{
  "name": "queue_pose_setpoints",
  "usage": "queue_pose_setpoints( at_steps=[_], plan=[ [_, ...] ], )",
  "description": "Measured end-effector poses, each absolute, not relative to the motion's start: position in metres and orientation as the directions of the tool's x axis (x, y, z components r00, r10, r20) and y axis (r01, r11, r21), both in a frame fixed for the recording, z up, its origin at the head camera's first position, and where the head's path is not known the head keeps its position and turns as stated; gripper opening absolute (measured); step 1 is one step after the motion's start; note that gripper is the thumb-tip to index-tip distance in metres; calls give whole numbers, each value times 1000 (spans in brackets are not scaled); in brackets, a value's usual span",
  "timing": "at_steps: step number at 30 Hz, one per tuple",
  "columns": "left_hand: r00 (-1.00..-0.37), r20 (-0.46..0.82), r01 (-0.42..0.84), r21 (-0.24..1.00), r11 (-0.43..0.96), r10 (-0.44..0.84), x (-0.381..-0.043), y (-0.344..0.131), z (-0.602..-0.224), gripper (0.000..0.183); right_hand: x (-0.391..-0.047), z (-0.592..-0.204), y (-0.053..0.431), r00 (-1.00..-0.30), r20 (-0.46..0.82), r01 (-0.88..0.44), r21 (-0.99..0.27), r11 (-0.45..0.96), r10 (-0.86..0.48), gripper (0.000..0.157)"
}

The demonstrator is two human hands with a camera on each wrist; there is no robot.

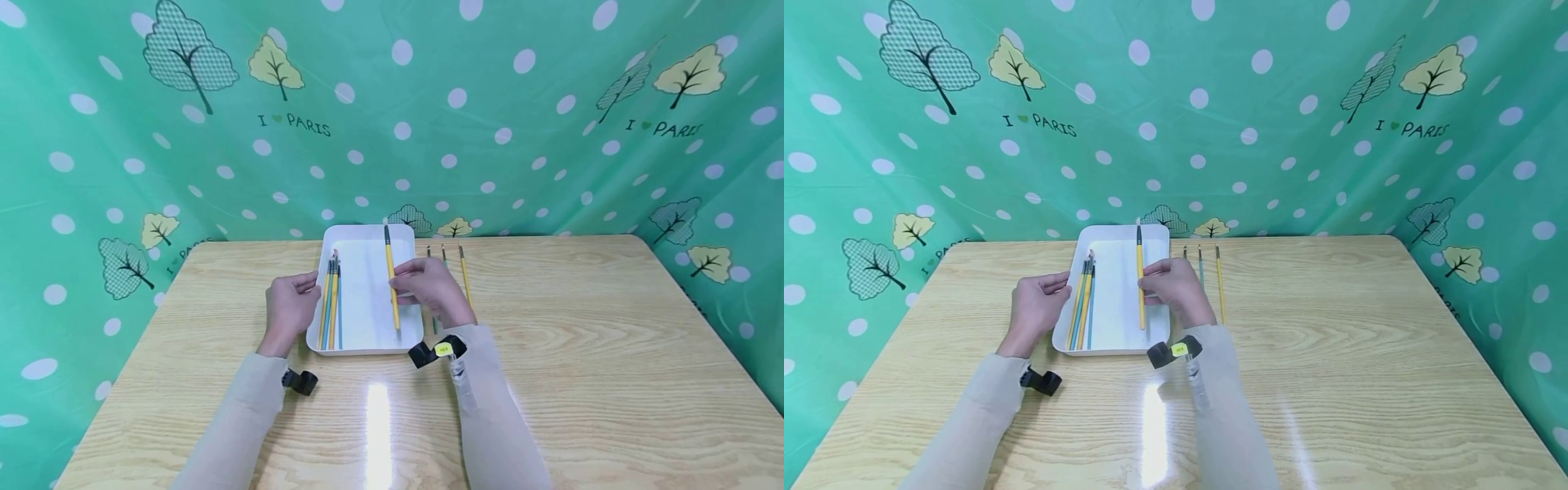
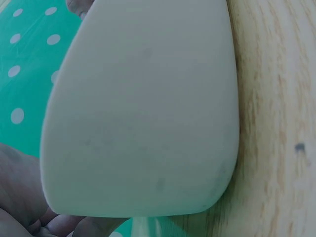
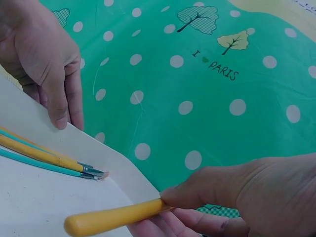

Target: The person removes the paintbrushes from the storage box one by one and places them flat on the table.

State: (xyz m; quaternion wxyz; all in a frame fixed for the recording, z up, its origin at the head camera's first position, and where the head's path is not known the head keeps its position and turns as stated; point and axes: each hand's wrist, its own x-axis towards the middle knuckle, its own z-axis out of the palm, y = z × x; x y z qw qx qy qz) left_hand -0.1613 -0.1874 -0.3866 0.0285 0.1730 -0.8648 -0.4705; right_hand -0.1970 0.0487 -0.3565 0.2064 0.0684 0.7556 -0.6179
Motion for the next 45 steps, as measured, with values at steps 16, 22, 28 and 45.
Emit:
queue_pose_setpoints(
  at_steps=[16,22,28,45],
  plan=[
    [-940,-103,-264,825,500,-326,-162,-187,-387,34,-197,-350,63,-913,-386,345,-904,253,-133,25],
    [-939,-111,-270,826,495,-327,-162,-188,-386,35,-197,-348,71,-914,-388,352,-905,240,-122,28],
    [-936,-125,-282,824,491,-329,-162,-188,-386,35,-198,-348,81,-912,-397,363,-898,248,-104,30],
    [-938,-124,-280,824,493,-324,-161,-188,-386,35,-200,-352,105,-909,-412,385,-891,240,-69,34]
  ],
)
